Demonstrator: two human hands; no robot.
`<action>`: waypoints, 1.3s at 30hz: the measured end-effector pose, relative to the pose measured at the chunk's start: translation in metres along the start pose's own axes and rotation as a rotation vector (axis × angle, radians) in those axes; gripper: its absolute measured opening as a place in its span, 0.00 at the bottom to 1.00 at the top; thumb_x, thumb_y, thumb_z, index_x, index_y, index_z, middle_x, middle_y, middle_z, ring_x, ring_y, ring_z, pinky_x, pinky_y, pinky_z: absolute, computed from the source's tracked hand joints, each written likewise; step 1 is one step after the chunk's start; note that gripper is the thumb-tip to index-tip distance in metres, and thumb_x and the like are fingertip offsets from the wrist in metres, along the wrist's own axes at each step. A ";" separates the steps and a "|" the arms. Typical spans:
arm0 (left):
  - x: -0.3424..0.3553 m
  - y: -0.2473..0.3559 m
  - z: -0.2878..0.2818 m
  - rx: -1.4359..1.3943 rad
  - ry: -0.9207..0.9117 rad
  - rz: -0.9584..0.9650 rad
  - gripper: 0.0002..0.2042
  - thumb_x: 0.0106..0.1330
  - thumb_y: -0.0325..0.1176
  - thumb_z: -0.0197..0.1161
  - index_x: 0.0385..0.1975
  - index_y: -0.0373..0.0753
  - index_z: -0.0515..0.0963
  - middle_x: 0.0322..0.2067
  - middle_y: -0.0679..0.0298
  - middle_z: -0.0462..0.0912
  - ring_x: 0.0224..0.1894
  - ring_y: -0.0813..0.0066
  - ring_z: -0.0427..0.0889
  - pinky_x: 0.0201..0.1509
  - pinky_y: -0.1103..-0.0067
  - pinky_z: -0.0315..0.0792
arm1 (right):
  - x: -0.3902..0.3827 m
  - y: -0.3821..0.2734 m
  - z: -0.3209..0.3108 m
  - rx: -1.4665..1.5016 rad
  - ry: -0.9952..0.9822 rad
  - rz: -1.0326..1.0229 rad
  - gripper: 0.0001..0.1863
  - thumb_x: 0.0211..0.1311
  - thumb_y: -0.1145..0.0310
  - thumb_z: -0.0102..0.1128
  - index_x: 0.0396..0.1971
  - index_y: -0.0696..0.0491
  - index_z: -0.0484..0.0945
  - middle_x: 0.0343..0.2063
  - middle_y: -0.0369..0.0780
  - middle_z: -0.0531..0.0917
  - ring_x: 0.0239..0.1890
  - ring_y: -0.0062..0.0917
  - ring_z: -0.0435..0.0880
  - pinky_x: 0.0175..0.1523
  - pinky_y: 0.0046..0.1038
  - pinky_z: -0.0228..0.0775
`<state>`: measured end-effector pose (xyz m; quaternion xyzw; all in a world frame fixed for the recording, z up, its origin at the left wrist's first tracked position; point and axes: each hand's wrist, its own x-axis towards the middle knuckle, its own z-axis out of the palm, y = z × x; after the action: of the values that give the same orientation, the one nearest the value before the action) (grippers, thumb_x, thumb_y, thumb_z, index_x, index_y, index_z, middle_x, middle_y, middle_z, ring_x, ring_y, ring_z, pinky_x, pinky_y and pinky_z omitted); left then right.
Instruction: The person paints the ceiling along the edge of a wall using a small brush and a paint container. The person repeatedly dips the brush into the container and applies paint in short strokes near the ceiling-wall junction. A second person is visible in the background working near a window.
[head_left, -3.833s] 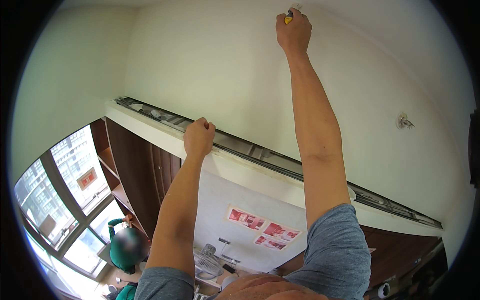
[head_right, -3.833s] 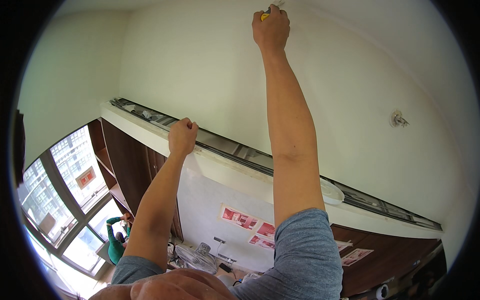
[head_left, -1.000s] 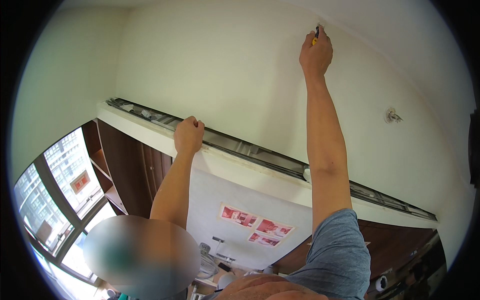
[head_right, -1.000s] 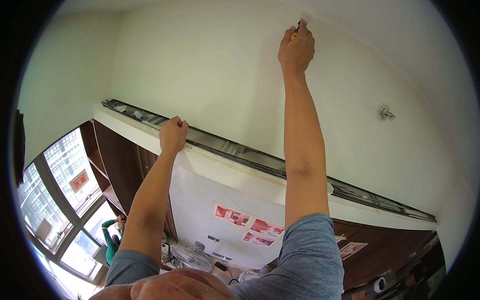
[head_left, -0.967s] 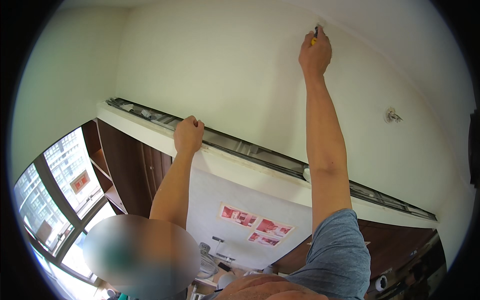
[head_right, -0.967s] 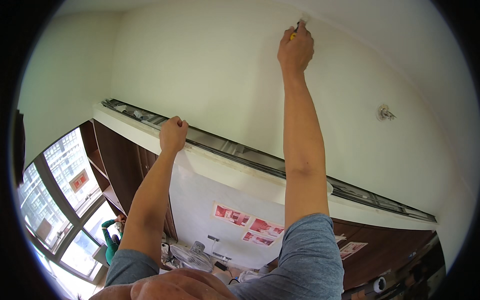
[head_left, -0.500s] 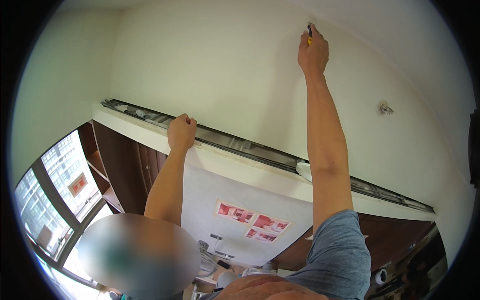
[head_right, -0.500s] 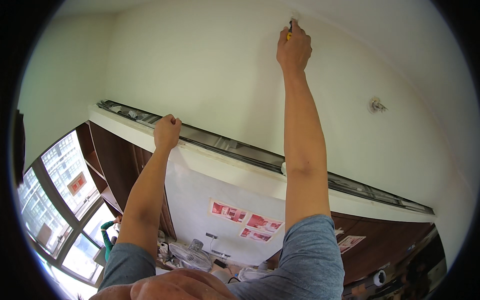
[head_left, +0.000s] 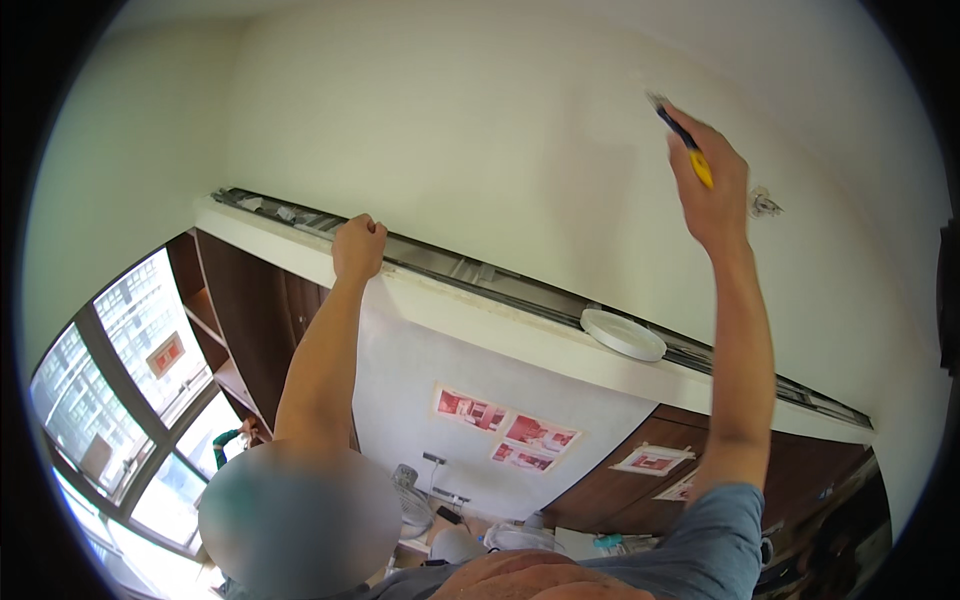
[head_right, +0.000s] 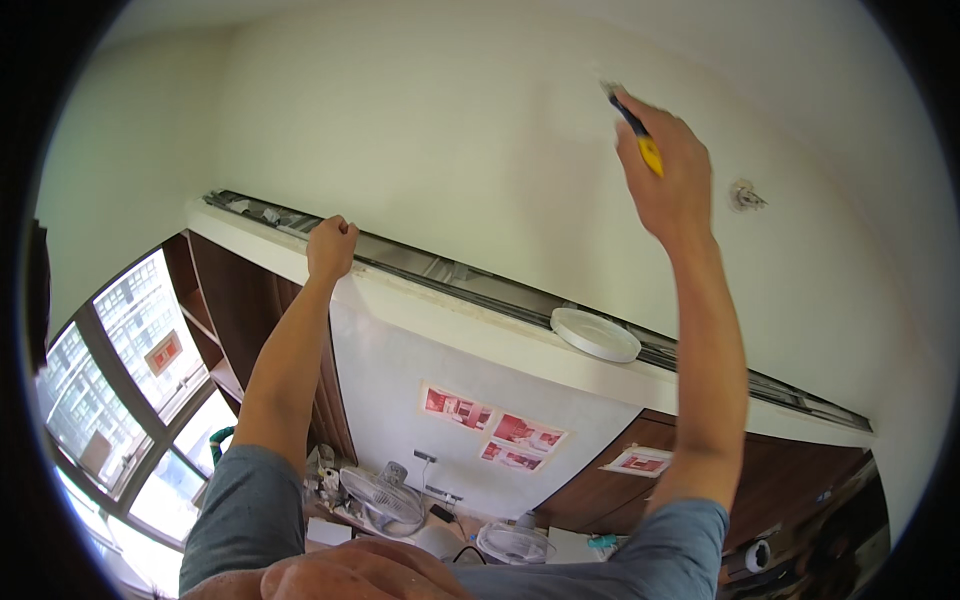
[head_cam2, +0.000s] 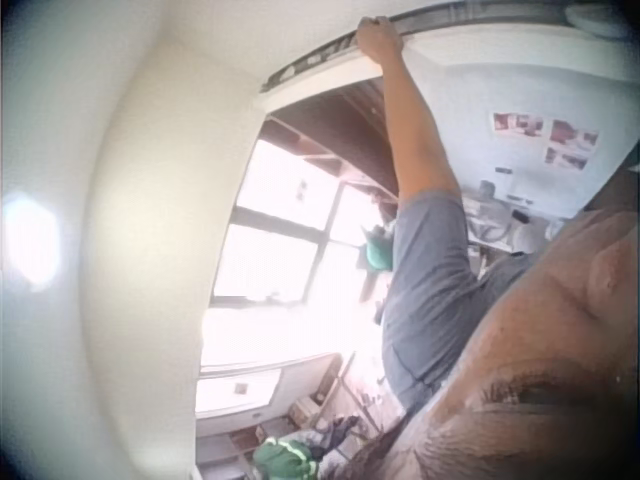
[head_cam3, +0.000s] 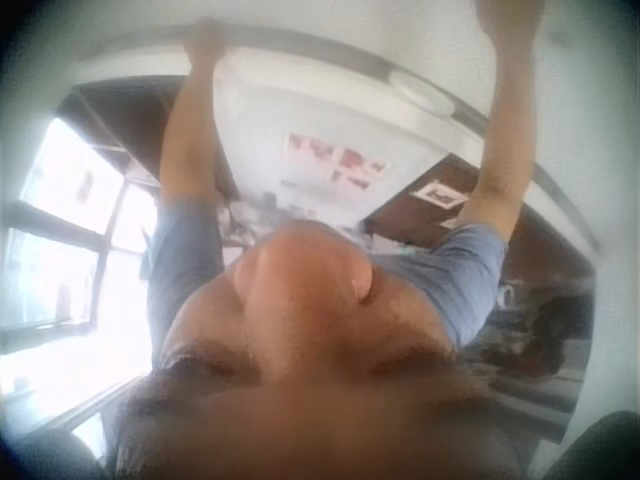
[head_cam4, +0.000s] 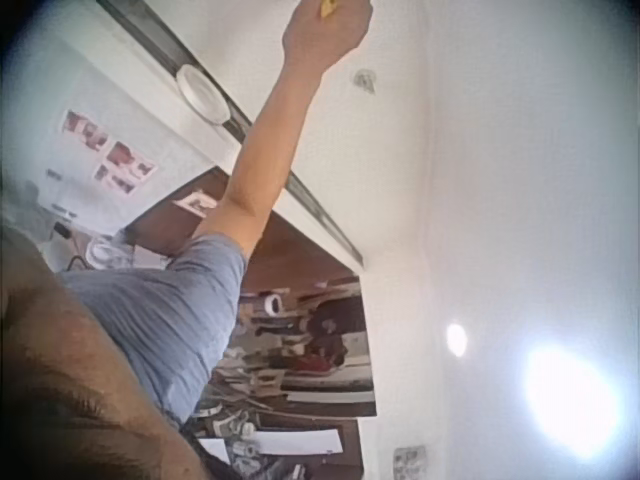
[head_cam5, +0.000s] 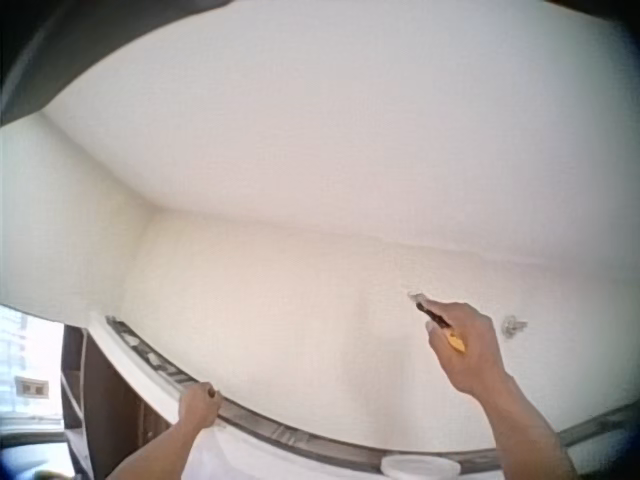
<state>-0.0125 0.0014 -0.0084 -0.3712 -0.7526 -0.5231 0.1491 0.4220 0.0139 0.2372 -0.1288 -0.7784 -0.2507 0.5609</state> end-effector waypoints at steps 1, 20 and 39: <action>0.000 0.002 0.001 0.012 -0.005 0.010 0.14 0.69 0.40 0.61 0.30 0.34 0.82 0.31 0.47 0.86 0.38 0.45 0.85 0.45 0.56 0.77 | -0.014 -0.006 -0.022 -0.038 -0.069 0.014 0.17 0.72 0.66 0.62 0.57 0.54 0.84 0.43 0.46 0.88 0.44 0.38 0.86 0.53 0.34 0.77; -0.007 -0.005 0.005 -0.263 0.238 0.052 0.16 0.67 0.41 0.65 0.28 0.31 0.81 0.26 0.49 0.85 0.30 0.51 0.83 0.40 0.63 0.76 | -0.286 -0.078 -0.211 0.214 -0.583 0.100 0.25 0.57 0.76 0.69 0.57 0.56 0.84 0.46 0.50 0.85 0.36 0.38 0.83 0.42 0.36 0.75; -0.336 0.128 -0.216 -1.324 0.177 0.589 0.10 0.73 0.35 0.66 0.47 0.42 0.75 0.32 0.65 0.77 0.27 0.75 0.73 0.28 0.78 0.70 | -0.395 -0.068 -0.159 0.396 -0.306 0.598 0.25 0.75 0.55 0.56 0.53 0.63 0.85 0.32 0.45 0.87 0.27 0.22 0.80 0.33 0.23 0.69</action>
<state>0.2721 -0.3057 -0.0397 -0.5269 -0.1327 -0.8349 0.0882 0.6513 -0.0971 -0.1110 -0.2754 -0.8145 0.1010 0.5006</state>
